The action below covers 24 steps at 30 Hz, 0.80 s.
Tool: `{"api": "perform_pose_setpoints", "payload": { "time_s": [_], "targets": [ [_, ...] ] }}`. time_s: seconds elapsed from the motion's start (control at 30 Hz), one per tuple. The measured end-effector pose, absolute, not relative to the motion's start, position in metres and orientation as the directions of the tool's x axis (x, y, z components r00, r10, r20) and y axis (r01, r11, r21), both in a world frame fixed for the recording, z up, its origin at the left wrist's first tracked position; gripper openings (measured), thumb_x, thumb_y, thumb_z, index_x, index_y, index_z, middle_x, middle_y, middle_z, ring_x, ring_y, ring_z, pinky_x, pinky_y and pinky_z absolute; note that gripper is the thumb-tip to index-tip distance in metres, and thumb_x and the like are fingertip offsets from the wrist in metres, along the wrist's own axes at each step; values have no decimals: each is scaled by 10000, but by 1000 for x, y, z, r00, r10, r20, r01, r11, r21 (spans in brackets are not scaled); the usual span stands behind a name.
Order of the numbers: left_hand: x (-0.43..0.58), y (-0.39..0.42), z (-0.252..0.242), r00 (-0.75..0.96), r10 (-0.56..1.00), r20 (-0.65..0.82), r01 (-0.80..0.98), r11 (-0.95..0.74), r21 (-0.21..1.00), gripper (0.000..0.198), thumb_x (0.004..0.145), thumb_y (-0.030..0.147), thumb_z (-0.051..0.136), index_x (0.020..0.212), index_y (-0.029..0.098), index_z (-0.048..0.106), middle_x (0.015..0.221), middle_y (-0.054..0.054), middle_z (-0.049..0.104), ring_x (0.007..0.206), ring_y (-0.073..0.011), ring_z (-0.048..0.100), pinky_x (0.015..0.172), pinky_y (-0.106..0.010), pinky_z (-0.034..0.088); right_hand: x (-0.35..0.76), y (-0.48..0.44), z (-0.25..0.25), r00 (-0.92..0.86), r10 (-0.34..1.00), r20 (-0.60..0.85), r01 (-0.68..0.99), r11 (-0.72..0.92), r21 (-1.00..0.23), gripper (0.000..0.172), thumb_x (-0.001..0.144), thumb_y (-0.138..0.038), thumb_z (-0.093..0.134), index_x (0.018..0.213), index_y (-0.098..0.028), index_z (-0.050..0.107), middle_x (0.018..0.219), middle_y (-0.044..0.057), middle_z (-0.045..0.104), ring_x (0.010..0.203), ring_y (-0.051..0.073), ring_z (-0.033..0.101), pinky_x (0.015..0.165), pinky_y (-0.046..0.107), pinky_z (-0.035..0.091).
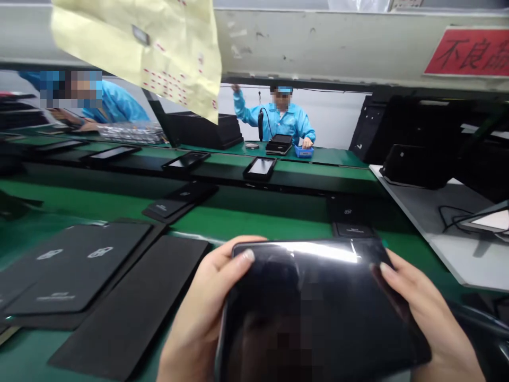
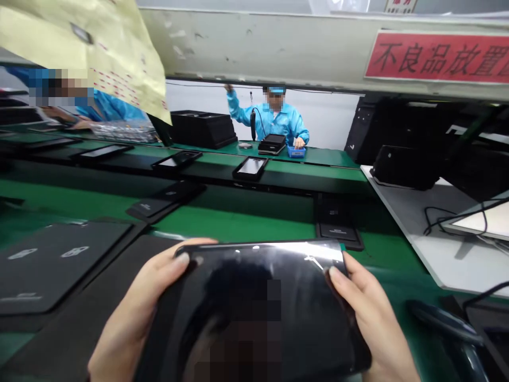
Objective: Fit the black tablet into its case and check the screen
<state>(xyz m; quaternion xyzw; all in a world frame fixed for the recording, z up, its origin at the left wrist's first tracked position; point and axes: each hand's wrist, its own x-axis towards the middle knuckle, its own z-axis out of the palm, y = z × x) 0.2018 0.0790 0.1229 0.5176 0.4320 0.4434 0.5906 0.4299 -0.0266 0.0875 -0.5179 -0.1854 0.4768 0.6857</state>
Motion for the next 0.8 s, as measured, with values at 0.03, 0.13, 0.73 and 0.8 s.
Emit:
{"api": "perform_pose_setpoints", "payload": {
  "time_s": [0.03, 0.13, 0.73, 0.8],
  "targets": [
    [198, 75, 122, 254, 967, 9, -110, 19, 994, 284, 720, 419, 712, 890, 191, 733, 764, -25, 749, 645, -177, 684, 586, -206, 534, 433, -27, 85, 490, 855, -171, -423, 61, -904, 474, 752, -344, 738, 1207, -276, 622, 1029, 74, 712, 838, 254, 697, 694, 321, 585],
    [184, 69, 119, 347, 900, 265, -99, -246, 964, 160, 721, 263, 752, 881, 271, 763, 751, 27, 754, 619, -127, 684, 551, -121, 510, 452, -32, 70, 577, 795, 186, -160, 333, -929, 276, 699, -275, 789, 965, -269, 716, 794, 47, 727, 622, 202, 690, 549, 238, 571],
    [192, 58, 112, 545, 528, 652, -379, -538, 753, 463, 659, 91, 813, 1079, 241, 692, 999, -72, 751, 834, -192, 705, 739, -230, 573, 486, -12, 30, 489, 709, 508, -114, 630, -768, 290, 658, -249, 833, 896, -302, 676, 706, -58, 686, 638, 178, 669, 652, 336, 580],
    [194, 57, 110, 541, 518, 662, -370, -561, 741, 461, 653, 112, 823, 1075, 236, 685, 998, -75, 751, 829, -187, 705, 748, -222, 565, 481, -2, 27, 483, 744, 462, -166, 595, -786, 287, 641, -270, 844, 868, -305, 672, 674, -60, 670, 600, 162, 653, 613, 310, 570]
  ]
}}
